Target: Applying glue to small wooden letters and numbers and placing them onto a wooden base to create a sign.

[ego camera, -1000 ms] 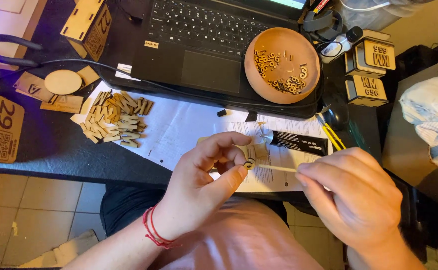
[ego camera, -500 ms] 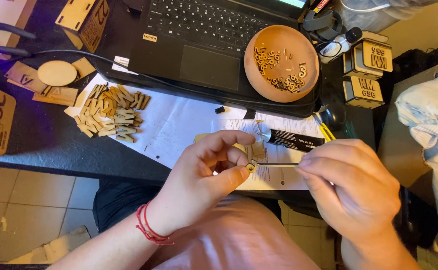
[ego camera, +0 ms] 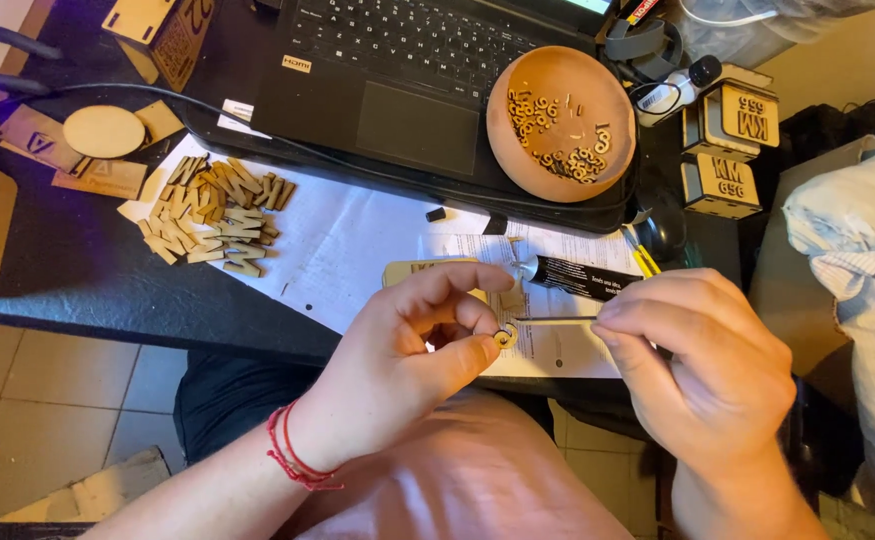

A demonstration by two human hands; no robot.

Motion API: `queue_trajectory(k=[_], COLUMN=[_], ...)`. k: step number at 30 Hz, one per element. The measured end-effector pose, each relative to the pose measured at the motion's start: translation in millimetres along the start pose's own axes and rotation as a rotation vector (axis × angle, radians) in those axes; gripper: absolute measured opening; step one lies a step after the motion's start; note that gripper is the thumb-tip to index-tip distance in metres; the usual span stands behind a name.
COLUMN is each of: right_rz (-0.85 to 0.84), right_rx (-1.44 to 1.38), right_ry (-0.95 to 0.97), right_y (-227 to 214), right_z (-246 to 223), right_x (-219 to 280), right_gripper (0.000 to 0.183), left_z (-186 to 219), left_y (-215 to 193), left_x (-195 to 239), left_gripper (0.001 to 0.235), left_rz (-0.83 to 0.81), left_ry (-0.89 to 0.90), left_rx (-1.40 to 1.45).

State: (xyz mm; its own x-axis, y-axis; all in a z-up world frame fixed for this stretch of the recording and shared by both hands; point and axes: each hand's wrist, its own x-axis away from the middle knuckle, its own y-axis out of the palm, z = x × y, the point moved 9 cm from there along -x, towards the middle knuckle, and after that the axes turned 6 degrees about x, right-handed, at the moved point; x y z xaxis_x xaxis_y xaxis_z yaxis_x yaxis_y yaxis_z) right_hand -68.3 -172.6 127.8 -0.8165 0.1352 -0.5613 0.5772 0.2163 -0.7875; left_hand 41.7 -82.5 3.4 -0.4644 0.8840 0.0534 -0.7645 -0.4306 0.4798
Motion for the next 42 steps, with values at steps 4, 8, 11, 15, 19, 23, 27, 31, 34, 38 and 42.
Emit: queue_trajectory(k=[4, 8, 11, 15, 19, 23, 27, 31, 34, 38, 42], right_rz=[-0.020, -0.034, 0.025, 0.199, 0.272, 0.173, 0.096, 0.118, 0.130, 0.149, 0.147], right_rx=[-0.011, -0.013, 0.007, -0.132, -0.231, -0.292, -0.363, -0.433, -0.458, -0.551, -0.587], right_ry=[0.004, 0.003, 0.053, 0.344, 0.512, 0.528, 0.438, 0.421, 0.450, 0.468, 0.495], right_y=[-0.6, 7.2, 10.0, 4.5, 10.0, 43.4, 69.6, 84.6, 94.4, 97.2, 96.0], right_z=[3.7, 1.6, 17.6, 59.6, 87.7, 91.7, 85.1, 95.3, 105.9, 111.0, 113.6], right_x=[4.4, 0.9, 8.5, 34.7, 74.2, 107.1, 111.8, 115.3, 125.3, 129.2, 130.4], right_gripper=[0.005, 0.005, 0.007, 0.008, 0.011, 0.008, 0.008, 0.009, 0.007, 0.007, 0.005], left_z=[0.3, -3.6, -0.9, -3.8, 10.6, 19.0, 9.1, -0.6, -3.5, -2.3, -3.9], left_y=[-1.0, -0.1, 0.4, -11.0, -36.9, -44.1, -35.4, -24.6, -20.3, -12.2, -8.6], left_x=[0.8, 0.4, 0.1, 0.3, 7.1, 11.9, 6.4, -2.6, -6.2, -9.2, -10.4], left_gripper=[0.039, 0.038, 0.031, 0.021, 0.019, 0.017, 0.020, 0.017, 0.012, 0.003, 0.008], left_rz=[0.021, 0.001, -0.008, 0.038, 0.148, 0.131, 0.108, 0.097, 0.100, 0.091, 0.098], left_ry=[-0.019, 0.027, 0.066, 0.060, 0.200, 0.362, 0.349, 0.305, 0.279, 0.261, 0.251], left_rx=[-0.003, -0.026, -0.004, -0.153, -0.449, -0.852, -1.141, -1.349, -1.492, -1.590, -1.645])
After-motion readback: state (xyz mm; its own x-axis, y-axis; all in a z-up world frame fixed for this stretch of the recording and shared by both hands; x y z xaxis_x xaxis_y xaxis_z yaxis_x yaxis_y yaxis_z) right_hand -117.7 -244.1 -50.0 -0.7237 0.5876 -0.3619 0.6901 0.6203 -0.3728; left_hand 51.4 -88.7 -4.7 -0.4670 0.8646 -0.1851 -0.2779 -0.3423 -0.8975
